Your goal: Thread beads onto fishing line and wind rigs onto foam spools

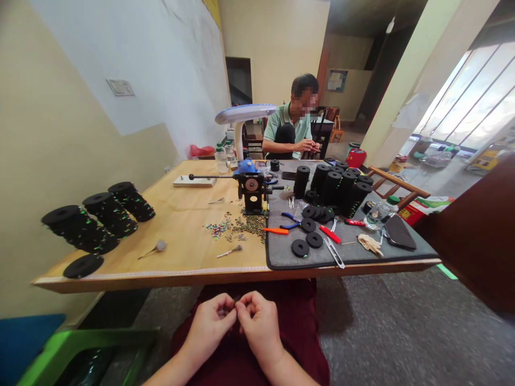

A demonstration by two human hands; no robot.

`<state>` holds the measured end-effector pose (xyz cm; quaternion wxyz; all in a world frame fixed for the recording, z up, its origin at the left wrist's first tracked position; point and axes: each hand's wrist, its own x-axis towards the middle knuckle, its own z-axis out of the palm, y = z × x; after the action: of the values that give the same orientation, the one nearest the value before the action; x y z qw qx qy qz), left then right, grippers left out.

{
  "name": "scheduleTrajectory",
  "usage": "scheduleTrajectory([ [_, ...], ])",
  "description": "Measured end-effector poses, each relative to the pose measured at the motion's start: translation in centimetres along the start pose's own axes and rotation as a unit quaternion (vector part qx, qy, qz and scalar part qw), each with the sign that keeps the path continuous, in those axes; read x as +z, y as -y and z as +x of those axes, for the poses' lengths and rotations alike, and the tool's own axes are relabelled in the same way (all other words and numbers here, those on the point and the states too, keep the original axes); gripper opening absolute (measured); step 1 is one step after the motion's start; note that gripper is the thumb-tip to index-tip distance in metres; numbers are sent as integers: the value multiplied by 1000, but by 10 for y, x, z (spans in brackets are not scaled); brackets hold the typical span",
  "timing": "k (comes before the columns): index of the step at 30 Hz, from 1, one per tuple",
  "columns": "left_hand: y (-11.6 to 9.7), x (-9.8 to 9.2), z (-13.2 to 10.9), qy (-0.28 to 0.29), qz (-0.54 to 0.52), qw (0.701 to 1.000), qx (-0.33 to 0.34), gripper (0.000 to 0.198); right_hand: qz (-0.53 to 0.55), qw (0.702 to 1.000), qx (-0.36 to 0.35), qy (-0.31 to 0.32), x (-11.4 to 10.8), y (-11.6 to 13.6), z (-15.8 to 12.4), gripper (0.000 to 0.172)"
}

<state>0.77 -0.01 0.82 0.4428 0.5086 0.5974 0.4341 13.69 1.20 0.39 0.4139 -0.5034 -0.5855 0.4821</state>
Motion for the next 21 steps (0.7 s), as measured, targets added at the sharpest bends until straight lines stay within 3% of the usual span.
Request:
scheduleTrajectory([
  [3,-2,1,2,1,-30,999,-15,21,13,1000,1,3,1,-3,1,22],
  [6,-6,1,3,21,-129,990,-56,22,68,997,23,1,2,-8,2,27],
  [11,-13,-3,2,98,-295,935,-168,25,170,981,95,-2,3,-7,6,40],
  [15,-13,-5,2,116,-319,923,-182,21,193,972,134,7,1,-3,7,44],
  [21,-9,-3,4,96,-330,922,-178,22,192,971,143,4,-2,-5,5,45],
])
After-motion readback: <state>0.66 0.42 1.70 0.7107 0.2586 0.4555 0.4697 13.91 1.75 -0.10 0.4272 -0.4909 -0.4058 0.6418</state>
